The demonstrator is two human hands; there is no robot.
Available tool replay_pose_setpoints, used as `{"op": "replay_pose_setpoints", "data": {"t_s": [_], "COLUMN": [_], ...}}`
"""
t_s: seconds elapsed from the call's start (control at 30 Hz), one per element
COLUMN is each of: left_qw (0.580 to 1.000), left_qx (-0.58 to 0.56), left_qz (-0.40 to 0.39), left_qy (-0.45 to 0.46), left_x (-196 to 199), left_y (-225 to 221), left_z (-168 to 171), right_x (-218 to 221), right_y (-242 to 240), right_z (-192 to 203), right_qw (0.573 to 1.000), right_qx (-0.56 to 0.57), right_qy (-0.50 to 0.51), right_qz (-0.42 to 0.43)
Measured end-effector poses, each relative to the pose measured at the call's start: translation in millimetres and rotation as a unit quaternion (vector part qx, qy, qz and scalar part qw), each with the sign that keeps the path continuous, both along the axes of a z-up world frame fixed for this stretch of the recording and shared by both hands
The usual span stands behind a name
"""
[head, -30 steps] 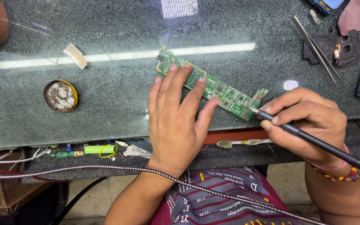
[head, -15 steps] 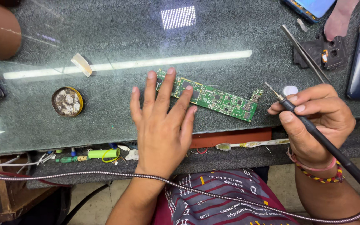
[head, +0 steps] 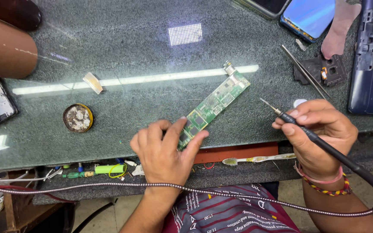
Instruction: The person uses a soldering iron to apply heat to various points on a green circuit board. They hold the board steady with one hand while carefully moving the soldering iron tip across different components and pads.
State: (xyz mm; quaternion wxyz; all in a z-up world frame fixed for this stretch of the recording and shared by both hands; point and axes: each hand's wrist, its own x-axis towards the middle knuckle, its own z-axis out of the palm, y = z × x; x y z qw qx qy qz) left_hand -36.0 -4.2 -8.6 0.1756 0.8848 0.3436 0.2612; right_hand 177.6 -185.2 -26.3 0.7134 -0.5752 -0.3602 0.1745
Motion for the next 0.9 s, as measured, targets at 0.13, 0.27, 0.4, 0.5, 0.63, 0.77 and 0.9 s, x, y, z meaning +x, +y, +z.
{"op": "replay_pose_setpoints", "data": {"t_s": [0.13, 0.27, 0.4, 0.5, 0.63, 0.77, 0.9], "left_qw": [0.998, 0.989, 0.969, 0.951, 0.926, 0.913, 0.934], "left_qx": [-0.026, -0.072, -0.097, -0.114, -0.134, -0.142, -0.094], "left_qz": [-0.046, -0.106, -0.188, -0.248, -0.324, -0.358, -0.330], "left_qy": [-0.029, -0.078, -0.126, -0.143, -0.143, -0.134, -0.105], "left_x": [-6.9, -10.1, -8.6, -6.6, -2.5, 2.3, 13.7], "left_y": [-5.4, -10.9, -7.0, -0.1, 11.5, 18.3, 28.3], "left_z": [0.9, 2.8, 2.8, 2.6, 4.6, 8.5, 13.4], "right_x": [4.5, 3.3, 3.4, 4.2, 6.7, 9.6, 10.4], "right_y": [1.1, 5.1, 10.3, 14.0, 18.1, 21.1, 22.3], "right_z": [-1.1, -0.8, 1.7, 3.8, 8.7, 11.6, 9.5], "right_qw": [0.999, 0.998, 0.998, 0.998, 0.995, 0.989, 0.987], "right_qx": [-0.027, -0.048, -0.060, -0.056, -0.080, -0.097, -0.092], "right_qy": [-0.019, -0.019, 0.007, 0.007, 0.018, 0.014, 0.036], "right_qz": [0.023, 0.018, 0.014, 0.040, 0.065, 0.106, 0.126]}}
